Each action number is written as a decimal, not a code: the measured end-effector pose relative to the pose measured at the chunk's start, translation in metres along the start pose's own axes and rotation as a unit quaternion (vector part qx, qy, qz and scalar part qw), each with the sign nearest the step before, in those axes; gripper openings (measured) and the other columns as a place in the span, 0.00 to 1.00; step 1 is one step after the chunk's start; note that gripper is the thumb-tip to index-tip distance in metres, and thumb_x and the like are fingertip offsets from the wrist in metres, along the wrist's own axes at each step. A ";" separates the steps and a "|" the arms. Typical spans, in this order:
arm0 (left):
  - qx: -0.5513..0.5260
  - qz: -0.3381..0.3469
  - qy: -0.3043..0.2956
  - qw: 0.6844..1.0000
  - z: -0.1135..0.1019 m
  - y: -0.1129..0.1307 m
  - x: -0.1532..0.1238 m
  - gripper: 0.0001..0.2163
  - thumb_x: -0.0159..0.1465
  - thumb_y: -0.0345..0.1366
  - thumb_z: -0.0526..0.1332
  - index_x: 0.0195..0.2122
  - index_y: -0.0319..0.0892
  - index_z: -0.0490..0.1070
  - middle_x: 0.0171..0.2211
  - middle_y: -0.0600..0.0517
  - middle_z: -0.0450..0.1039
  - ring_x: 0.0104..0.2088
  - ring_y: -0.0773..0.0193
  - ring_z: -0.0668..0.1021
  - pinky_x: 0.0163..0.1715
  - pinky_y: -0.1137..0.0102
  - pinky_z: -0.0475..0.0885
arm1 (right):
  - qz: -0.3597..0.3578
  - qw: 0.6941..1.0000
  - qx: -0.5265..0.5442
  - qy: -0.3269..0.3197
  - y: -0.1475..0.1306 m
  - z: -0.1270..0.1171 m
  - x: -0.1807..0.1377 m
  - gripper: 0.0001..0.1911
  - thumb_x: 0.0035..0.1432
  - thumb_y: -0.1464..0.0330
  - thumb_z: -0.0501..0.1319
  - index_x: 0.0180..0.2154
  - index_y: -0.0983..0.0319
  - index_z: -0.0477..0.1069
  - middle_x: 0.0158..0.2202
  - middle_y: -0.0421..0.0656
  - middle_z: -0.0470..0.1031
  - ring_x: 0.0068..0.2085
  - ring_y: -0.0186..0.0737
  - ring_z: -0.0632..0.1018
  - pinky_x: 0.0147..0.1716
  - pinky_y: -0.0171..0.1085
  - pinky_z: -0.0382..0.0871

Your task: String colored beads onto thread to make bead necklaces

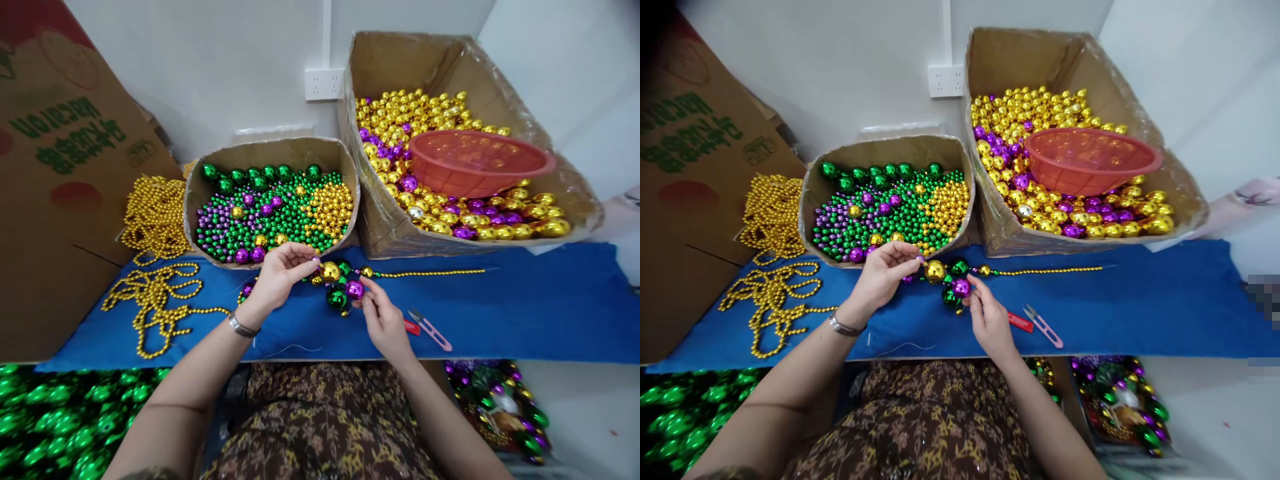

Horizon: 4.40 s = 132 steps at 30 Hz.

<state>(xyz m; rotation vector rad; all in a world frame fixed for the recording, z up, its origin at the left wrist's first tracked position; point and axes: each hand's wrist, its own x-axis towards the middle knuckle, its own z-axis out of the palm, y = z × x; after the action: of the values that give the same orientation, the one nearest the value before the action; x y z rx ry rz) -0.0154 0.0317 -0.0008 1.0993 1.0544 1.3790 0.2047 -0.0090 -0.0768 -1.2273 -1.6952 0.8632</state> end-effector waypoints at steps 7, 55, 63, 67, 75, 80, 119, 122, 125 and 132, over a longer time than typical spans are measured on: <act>0.151 0.059 -0.073 0.984 0.036 -0.038 -0.016 0.06 0.60 0.39 0.65 0.33 0.41 0.75 0.33 0.49 0.79 0.33 0.63 0.79 0.35 0.68 0.73 | 0.042 0.995 -0.081 -0.027 0.047 -0.004 -0.017 0.22 0.66 0.70 0.47 0.60 0.62 0.61 0.39 0.46 0.79 0.37 0.43 0.81 0.43 0.44 0.75; 0.785 0.063 -0.273 0.553 -0.057 -0.058 -0.038 0.05 0.62 0.28 0.58 0.38 0.36 0.73 0.40 0.37 0.72 0.42 0.49 0.73 0.38 0.58 0.68 | 0.101 0.901 0.310 0.285 -0.001 -0.036 0.029 0.19 0.56 0.52 0.63 0.38 0.62 0.71 0.26 0.36 0.70 0.22 0.27 0.69 0.21 0.28 0.64; 0.567 0.112 -0.355 0.735 -0.046 0.016 0.003 0.09 0.63 0.42 0.61 0.36 0.43 0.76 0.32 0.49 0.76 0.32 0.62 0.76 0.34 0.70 0.67 | 0.115 0.943 0.242 0.198 0.011 -0.023 0.015 0.16 0.61 0.55 0.61 0.39 0.62 0.73 0.24 0.37 0.69 0.23 0.29 0.72 0.23 0.29 0.67; 0.495 0.148 -0.097 0.851 -0.060 0.048 0.087 0.08 0.62 0.41 0.62 0.32 0.43 0.76 0.27 0.50 0.75 0.27 0.63 0.73 0.32 0.70 0.65 | 0.123 0.963 0.192 0.144 0.014 -0.014 0.010 0.17 0.63 0.55 0.58 0.41 0.61 0.73 0.25 0.38 0.72 0.23 0.32 0.74 0.24 0.32 0.71; 0.569 0.026 0.141 0.809 -0.101 0.033 0.231 0.20 0.53 0.46 0.69 0.36 0.33 0.70 0.45 0.36 0.71 0.52 0.43 0.71 0.51 0.56 0.64 | 0.127 0.973 0.185 0.049 0.001 -0.008 0.021 0.19 0.63 0.53 0.56 0.42 0.61 0.74 0.25 0.40 0.75 0.22 0.34 0.77 0.24 0.32 0.74; 0.466 0.065 0.026 0.882 -0.098 0.013 0.233 0.32 0.65 0.59 0.49 0.36 0.27 0.68 0.39 0.44 0.73 0.62 0.50 0.65 0.48 0.61 0.61 | 0.168 0.940 0.280 0.103 -0.009 -0.021 0.040 0.20 0.59 0.51 0.60 0.41 0.61 0.73 0.27 0.40 0.77 0.21 0.30 0.74 0.22 0.29 0.70; -0.117 -0.003 -0.011 0.993 0.005 -0.006 0.018 0.12 0.62 0.39 0.64 0.47 0.50 0.71 0.42 0.52 0.70 0.43 0.63 0.75 0.46 0.59 0.76 | -0.119 0.984 -0.108 -0.077 -0.030 -0.010 0.002 0.14 0.67 0.69 0.51 0.45 0.62 0.75 0.33 0.44 0.82 0.31 0.36 0.82 0.33 0.32 0.74; -0.095 0.014 -0.004 0.995 0.006 -0.009 0.016 0.13 0.62 0.38 0.65 0.48 0.51 0.71 0.43 0.52 0.69 0.42 0.64 0.74 0.42 0.64 0.76 | -0.118 0.984 -0.106 -0.082 -0.030 -0.009 0.003 0.14 0.67 0.70 0.51 0.45 0.62 0.75 0.33 0.44 0.82 0.31 0.36 0.82 0.33 0.32 0.75; -0.047 0.049 0.030 0.997 0.010 -0.011 0.012 0.15 0.58 0.37 0.68 0.47 0.50 0.72 0.47 0.51 0.68 0.42 0.65 0.74 0.41 0.70 0.75 | -0.118 0.984 -0.100 -0.084 -0.032 -0.007 0.003 0.13 0.67 0.71 0.52 0.44 0.62 0.75 0.35 0.43 0.82 0.32 0.36 0.82 0.34 0.32 0.75; -0.087 0.026 0.020 0.996 0.005 -0.014 0.013 0.15 0.61 0.39 0.64 0.50 0.52 0.68 0.45 0.51 0.70 0.45 0.62 0.75 0.45 0.60 0.75 | -0.121 0.985 -0.091 -0.081 -0.032 -0.008 0.002 0.13 0.67 0.70 0.52 0.44 0.60 0.75 0.38 0.44 0.82 0.33 0.38 0.82 0.39 0.35 0.76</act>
<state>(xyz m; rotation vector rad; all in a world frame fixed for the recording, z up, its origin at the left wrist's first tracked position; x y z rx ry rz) -0.0088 0.0457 -0.0123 0.9807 0.9201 1.5109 0.2004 -0.0159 -0.0452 -1.0632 -2.0440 0.6878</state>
